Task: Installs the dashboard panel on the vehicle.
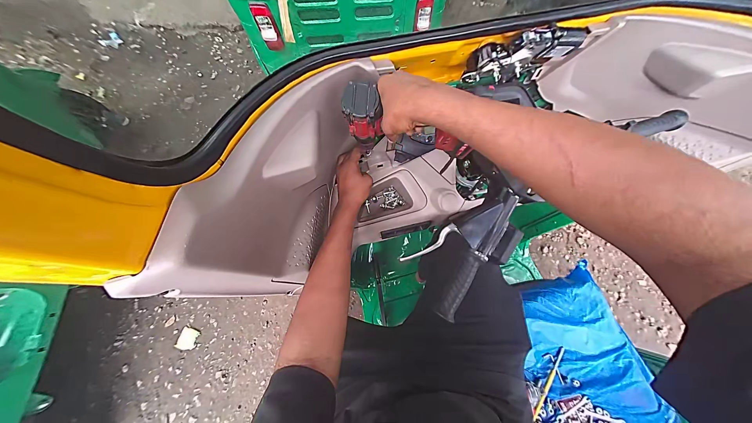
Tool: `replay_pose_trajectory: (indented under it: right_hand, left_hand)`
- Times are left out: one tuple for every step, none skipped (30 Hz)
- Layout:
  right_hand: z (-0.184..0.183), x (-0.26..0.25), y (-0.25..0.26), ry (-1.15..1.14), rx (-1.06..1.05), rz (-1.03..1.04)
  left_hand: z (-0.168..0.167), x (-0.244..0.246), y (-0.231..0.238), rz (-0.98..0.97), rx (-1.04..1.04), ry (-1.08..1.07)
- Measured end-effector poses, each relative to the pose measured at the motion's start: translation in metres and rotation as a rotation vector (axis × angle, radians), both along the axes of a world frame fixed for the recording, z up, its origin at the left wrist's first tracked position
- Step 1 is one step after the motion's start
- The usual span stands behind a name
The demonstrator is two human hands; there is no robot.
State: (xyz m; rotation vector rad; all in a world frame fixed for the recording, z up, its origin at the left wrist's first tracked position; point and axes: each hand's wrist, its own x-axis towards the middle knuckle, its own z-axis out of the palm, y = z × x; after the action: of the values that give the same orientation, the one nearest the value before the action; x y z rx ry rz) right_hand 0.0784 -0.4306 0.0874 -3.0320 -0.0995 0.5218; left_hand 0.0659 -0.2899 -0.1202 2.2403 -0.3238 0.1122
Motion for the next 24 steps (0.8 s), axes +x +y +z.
replay_pose_trajectory:
  right_hand:
    - [0.000,0.003,0.002,0.002,-0.031,0.005]
    - [0.000,0.007,0.005,0.004,-0.067,0.016]
    - [0.000,0.010,0.007,0.012,-0.098,0.025]
    - [-0.001,0.011,0.007,0.026,-0.117,0.028]
    - [0.000,0.012,0.007,0.039,-0.123,0.023]
    - [0.000,0.012,0.006,0.053,-0.124,0.019]
    - [0.001,0.014,0.006,0.067,-0.133,0.022]
    - [0.002,0.015,0.007,0.076,-0.144,0.029]
    - [0.001,0.015,0.008,0.083,-0.158,0.042]
    - [0.000,0.015,0.009,0.090,-0.168,0.050]
    - [0.000,0.015,0.009,0.090,-0.176,0.060]
    - [0.000,0.015,0.009,0.091,-0.178,0.064]
    - [0.000,0.014,0.008,0.092,-0.176,0.064]
    - [0.000,0.015,0.007,0.092,-0.177,0.066]
    - [0.001,0.018,0.006,0.087,-0.176,0.066]
    - [0.000,0.019,0.005,0.086,-0.179,0.063]
    - [-0.002,0.019,0.003,0.094,-0.179,0.057]
    - [-0.003,0.019,0.002,0.103,-0.179,0.050]
    - [-0.002,0.021,0.002,0.097,-0.177,0.039]
    - [-0.001,0.024,0.001,0.087,-0.174,0.026]
    - [-0.002,0.025,0.000,0.083,-0.169,0.022]
    - [-0.003,0.024,0.001,0.085,-0.165,0.029]
    - [-0.004,0.022,0.002,0.091,-0.160,0.045]
    - [-0.004,0.020,0.004,0.089,-0.151,0.056]
  left_hand:
    - [0.001,-0.001,0.000,0.001,0.010,0.003]
    - [0.002,-0.001,0.001,0.000,0.015,0.004]
    - [0.002,-0.001,0.002,-0.005,0.018,0.006]
    - [0.002,-0.001,0.002,-0.011,0.020,0.005]
    - [0.002,-0.001,0.002,-0.017,0.022,0.004]
    - [0.002,-0.001,0.001,-0.022,0.025,0.008]
    - [0.002,0.000,0.002,-0.019,0.028,0.020]
    - [0.004,0.001,0.002,-0.013,0.025,0.036]
    - [0.006,0.000,0.003,-0.005,0.010,0.059]
    - [0.010,0.000,0.005,0.009,-0.018,0.080]
    - [0.016,-0.003,0.006,0.033,-0.051,0.082]
    - [0.027,-0.007,0.009,0.055,-0.084,0.073]
    - [0.041,-0.014,0.011,0.067,-0.094,0.035]
    - [0.059,-0.020,0.014,0.052,-0.071,-0.014]
    - [0.074,-0.021,0.016,0.006,-0.052,-0.090]
    - [0.083,-0.018,0.015,-0.024,-0.080,-0.165]
    - [0.085,-0.014,0.011,-0.042,-0.180,-0.199]
    - [0.085,-0.007,0.007,-0.055,-0.320,-0.207]
    - [0.088,0.004,0.003,-0.080,-0.459,-0.221]
    - [0.093,0.015,-0.002,-0.122,-0.594,-0.268]
    - [0.099,0.024,-0.006,-0.190,-0.717,-0.321]
    - [0.104,0.034,-0.009,-0.273,-0.818,-0.357]
    - [0.109,0.043,-0.012,-0.334,-0.886,-0.370]
    - [0.117,0.051,-0.015,-0.352,-0.886,-0.331]
